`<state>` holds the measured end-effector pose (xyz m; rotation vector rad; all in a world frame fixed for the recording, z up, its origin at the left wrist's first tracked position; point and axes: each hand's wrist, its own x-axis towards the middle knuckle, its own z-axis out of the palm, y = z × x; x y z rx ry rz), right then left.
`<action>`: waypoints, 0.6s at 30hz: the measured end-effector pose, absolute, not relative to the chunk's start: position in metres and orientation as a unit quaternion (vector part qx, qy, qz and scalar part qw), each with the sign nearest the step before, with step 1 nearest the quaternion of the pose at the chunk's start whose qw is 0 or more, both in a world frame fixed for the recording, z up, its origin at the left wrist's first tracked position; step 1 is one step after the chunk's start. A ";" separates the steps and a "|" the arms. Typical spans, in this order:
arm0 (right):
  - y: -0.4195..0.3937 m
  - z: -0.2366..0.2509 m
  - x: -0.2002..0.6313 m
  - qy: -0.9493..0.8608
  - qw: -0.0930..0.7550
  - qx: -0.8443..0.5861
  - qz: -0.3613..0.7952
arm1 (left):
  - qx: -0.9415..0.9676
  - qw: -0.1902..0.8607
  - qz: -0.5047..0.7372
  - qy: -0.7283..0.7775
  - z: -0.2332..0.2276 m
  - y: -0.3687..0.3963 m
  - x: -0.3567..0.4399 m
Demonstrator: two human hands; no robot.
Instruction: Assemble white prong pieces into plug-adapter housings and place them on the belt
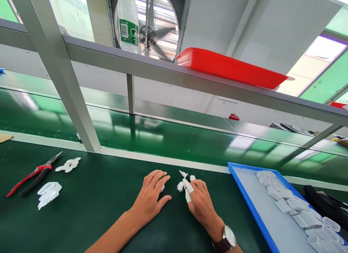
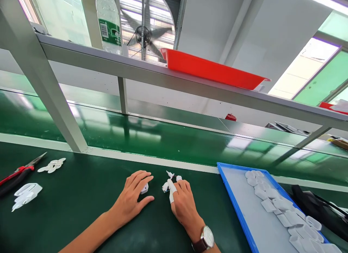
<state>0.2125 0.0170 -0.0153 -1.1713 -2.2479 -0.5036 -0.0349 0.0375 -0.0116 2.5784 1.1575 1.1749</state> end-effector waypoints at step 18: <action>-0.007 -0.008 0.188 -0.791 0.490 -0.362 0.061 | 0.479 0.722 0.394 0.305 0.010 0.014 -0.013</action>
